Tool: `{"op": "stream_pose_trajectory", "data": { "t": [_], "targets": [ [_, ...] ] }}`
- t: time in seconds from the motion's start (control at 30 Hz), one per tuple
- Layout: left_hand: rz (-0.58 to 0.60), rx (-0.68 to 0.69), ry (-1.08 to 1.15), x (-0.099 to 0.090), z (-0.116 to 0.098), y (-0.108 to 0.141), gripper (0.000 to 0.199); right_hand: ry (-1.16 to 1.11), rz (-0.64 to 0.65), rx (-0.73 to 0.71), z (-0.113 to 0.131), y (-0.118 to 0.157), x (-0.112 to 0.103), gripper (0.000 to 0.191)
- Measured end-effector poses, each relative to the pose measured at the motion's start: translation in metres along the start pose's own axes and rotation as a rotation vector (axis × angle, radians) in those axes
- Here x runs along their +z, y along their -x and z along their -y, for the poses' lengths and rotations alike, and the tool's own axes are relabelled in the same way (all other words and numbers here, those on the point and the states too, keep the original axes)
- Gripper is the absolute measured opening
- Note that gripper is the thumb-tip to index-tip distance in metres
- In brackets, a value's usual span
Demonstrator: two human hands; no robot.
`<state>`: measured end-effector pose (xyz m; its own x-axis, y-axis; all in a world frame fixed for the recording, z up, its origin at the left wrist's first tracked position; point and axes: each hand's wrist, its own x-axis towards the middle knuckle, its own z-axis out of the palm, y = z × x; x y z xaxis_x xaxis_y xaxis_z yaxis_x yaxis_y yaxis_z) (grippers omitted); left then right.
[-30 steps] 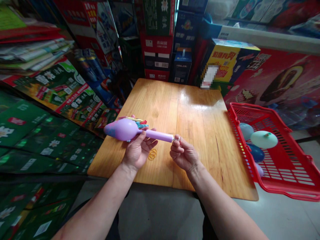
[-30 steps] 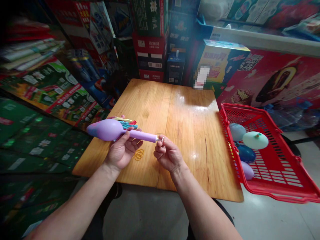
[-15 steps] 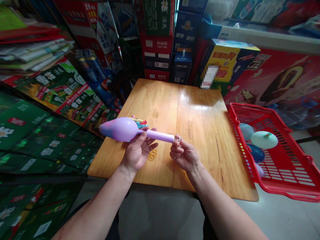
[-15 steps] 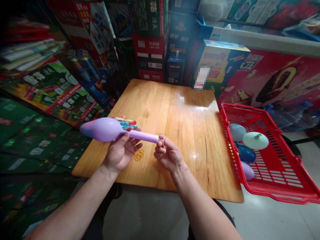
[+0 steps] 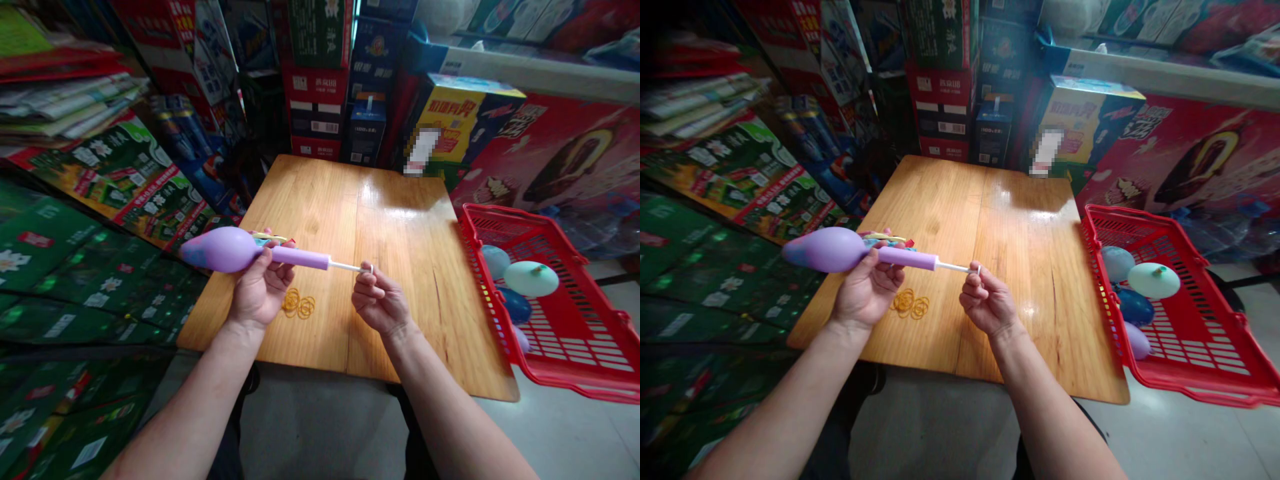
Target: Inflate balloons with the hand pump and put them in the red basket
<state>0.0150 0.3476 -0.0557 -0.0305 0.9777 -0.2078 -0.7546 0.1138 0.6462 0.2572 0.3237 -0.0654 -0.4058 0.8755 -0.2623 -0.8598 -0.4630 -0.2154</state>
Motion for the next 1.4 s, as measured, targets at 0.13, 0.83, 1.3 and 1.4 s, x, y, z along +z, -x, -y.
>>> {"op": "stream_pose_trajectory", "data": {
  "t": [0.13,0.83,1.3,1.4],
  "targets": [
    [0.025,-0.013,-0.010,-0.001,0.001,0.004,0.028,0.026,-0.003,-0.019,-0.002,0.002,0.000,0.006],
    [0.027,-0.056,-0.045,0.004,0.008,0.014,0.030,0.013,0.000,0.064,-0.008,0.000,-0.001,0.011],
    [-0.024,0.081,-0.053,-0.001,0.000,0.002,0.025,0.013,-0.002,-0.003,0.006,0.000,0.001,0.007],
    [0.001,0.017,-0.085,0.000,0.008,0.009,0.028,0.016,-0.029,0.053,-0.004,-0.001,0.000,0.005]
  ]
}}
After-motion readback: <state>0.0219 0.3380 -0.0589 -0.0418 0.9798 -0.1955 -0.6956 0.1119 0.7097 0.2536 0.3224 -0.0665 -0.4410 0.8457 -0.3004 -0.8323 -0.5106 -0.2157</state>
